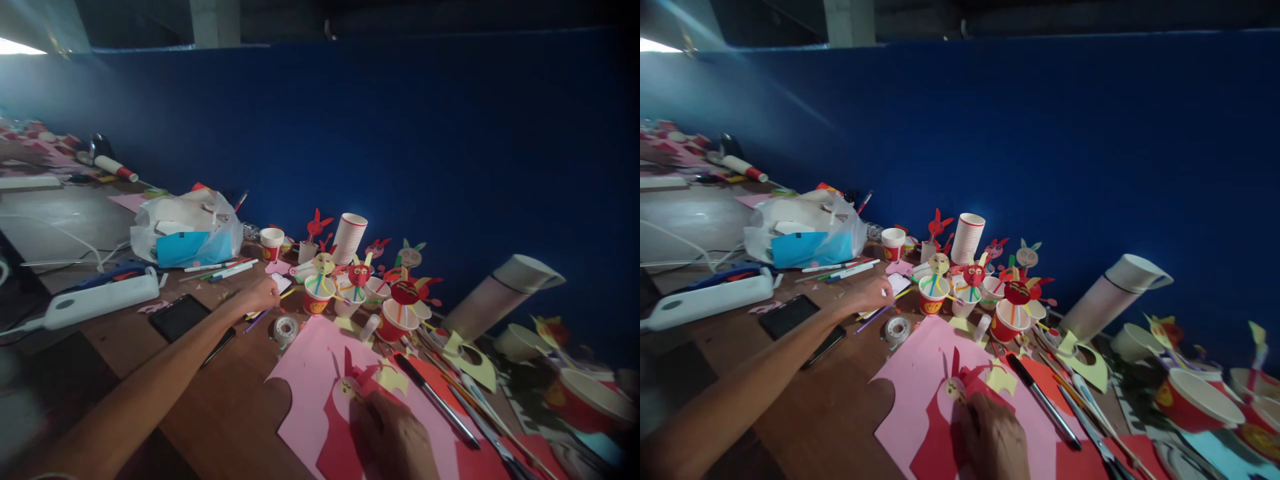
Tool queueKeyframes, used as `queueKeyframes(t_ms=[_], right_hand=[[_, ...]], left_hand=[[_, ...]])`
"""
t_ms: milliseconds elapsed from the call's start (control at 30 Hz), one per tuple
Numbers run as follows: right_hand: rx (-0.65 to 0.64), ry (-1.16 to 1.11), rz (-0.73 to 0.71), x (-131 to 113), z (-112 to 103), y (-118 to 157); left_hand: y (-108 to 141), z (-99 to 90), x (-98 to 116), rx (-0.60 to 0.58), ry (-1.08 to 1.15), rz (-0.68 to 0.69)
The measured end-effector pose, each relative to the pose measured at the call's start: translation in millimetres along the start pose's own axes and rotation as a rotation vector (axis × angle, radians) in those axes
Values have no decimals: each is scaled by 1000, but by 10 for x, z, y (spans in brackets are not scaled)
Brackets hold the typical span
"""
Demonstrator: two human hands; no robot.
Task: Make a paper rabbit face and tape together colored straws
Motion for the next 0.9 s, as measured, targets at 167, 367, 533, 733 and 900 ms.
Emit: queueKeyframes(t_ms=[167, 367, 533, 733, 900], right_hand=[[-9, 3, 5, 9, 12, 2], [-80, 4, -30, 76, 97, -2], [-89, -1, -24, 122, 135, -9], [-78, 4, -27, 113, 139, -9], [-95, -8, -29, 125, 155, -2]], left_hand=[[109, -302, -210, 28, 83, -29], [334, -204, -216, 7, 41, -44], [550, -88, -155, -17, -100, -73], [754, 66, -27, -32, -299, -102], [756, 176, -33, -33, -394, -113]])
Point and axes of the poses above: each hand's wrist, its own y-axis away from the middle knuckle, its own z-axis out of the palm, x = y × z, the point moved 5 cm from there along -y, towards the middle knuckle, and after that the axes turned 6 degrees about z, right-handed, at the moved point
